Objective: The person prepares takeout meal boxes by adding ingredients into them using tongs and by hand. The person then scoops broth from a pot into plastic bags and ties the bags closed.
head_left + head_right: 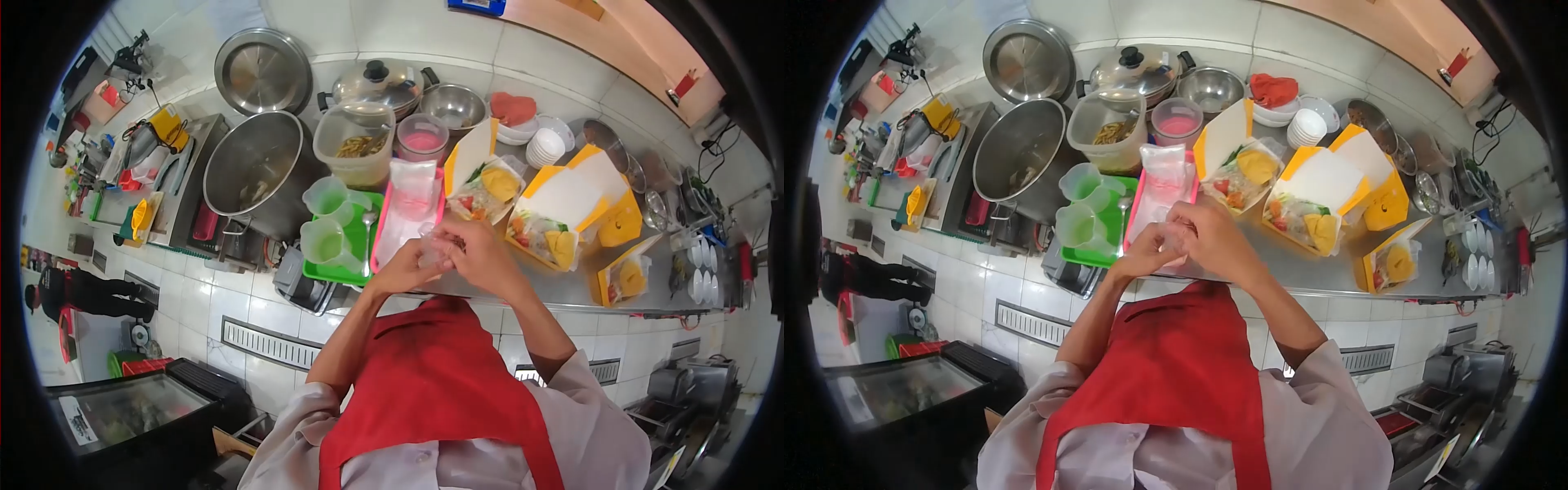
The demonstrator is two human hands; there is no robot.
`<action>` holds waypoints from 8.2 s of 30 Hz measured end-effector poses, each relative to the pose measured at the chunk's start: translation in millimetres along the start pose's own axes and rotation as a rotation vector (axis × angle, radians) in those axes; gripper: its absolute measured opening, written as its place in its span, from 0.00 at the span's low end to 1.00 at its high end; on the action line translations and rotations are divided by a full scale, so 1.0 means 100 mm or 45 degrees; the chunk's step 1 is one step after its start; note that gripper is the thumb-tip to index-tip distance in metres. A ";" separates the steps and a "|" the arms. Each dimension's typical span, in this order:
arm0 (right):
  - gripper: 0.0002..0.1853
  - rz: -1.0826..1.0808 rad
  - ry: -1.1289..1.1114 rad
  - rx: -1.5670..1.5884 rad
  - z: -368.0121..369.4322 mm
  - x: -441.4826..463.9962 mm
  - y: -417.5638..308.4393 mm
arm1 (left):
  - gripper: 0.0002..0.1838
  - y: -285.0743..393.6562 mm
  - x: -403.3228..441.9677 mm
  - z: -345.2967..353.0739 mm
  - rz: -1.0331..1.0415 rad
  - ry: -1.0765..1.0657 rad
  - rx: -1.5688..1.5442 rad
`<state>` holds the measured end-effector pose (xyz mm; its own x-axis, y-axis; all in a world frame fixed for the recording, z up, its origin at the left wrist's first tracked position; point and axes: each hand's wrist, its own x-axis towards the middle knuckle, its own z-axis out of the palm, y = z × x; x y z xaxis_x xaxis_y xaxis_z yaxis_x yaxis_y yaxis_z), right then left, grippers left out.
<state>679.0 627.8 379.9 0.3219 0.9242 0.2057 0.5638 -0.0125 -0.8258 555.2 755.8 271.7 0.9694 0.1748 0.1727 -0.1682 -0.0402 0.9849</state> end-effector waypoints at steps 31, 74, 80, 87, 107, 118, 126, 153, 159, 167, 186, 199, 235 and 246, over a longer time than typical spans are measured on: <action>0.08 -0.583 0.375 -0.398 -0.14 0.91 0.45 | 0.32 0.52 0.33 -0.35 -0.534 0.380 0.518; 0.09 0.101 -0.057 -0.116 1.00 0.28 1.53 | 0.16 -0.46 -0.09 0.05 -0.840 0.700 0.882; 0.04 0.514 -0.268 0.363 1.00 0.40 1.63 | 0.18 -0.32 -0.14 0.05 -0.795 0.849 0.963; 0.04 0.337 -0.226 0.174 1.05 0.38 1.50 | 0.13 -0.43 -0.13 0.20 -0.766 1.021 1.067; 0.08 0.096 -0.182 -0.137 0.92 0.39 1.27 | 0.05 -0.49 -0.14 0.14 -0.548 1.126 0.979; 0.10 0.016 -0.299 0.075 0.84 0.38 1.18 | 0.07 -0.37 -0.28 -0.05 -0.563 1.049 0.834; 0.09 -0.110 -0.402 -0.118 0.63 0.43 0.73 | 0.16 -0.31 -0.32 -0.11 -0.160 1.097 0.493; 0.13 0.968 -0.110 1.144 1.09 0.27 1.84 | 0.21 -0.69 -0.16 0.04 -0.480 1.477 0.249; 0.13 0.974 -0.122 1.245 1.12 0.20 1.64 | 0.19 -0.73 -0.19 0.04 -0.484 1.474 0.338; 0.13 0.841 -0.149 0.897 1.09 0.21 1.57 | 0.21 -0.86 -0.18 0.05 -0.501 1.460 0.122; 0.08 0.471 -0.430 0.591 0.99 0.38 1.69 | 0.29 -0.88 -0.30 -0.08 -0.373 1.182 0.125; 0.09 0.420 -0.448 0.533 1.03 0.34 1.64 | 0.28 -0.79 -0.30 -0.15 -0.336 1.050 0.202; 0.08 -0.140 -0.161 -0.074 1.13 0.25 1.52 | 0.10 -0.67 -0.38 -0.08 -0.389 0.997 0.909; 0.10 0.679 -0.556 0.485 0.88 0.50 1.45 | 0.10 -0.67 -0.24 0.00 -0.279 1.100 1.147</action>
<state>710.3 705.6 224.1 0.1031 0.8977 -0.4284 0.0923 -0.4375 -0.8945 542.9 754.2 201.2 0.4716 0.8321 0.2920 0.4912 -0.5229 0.6967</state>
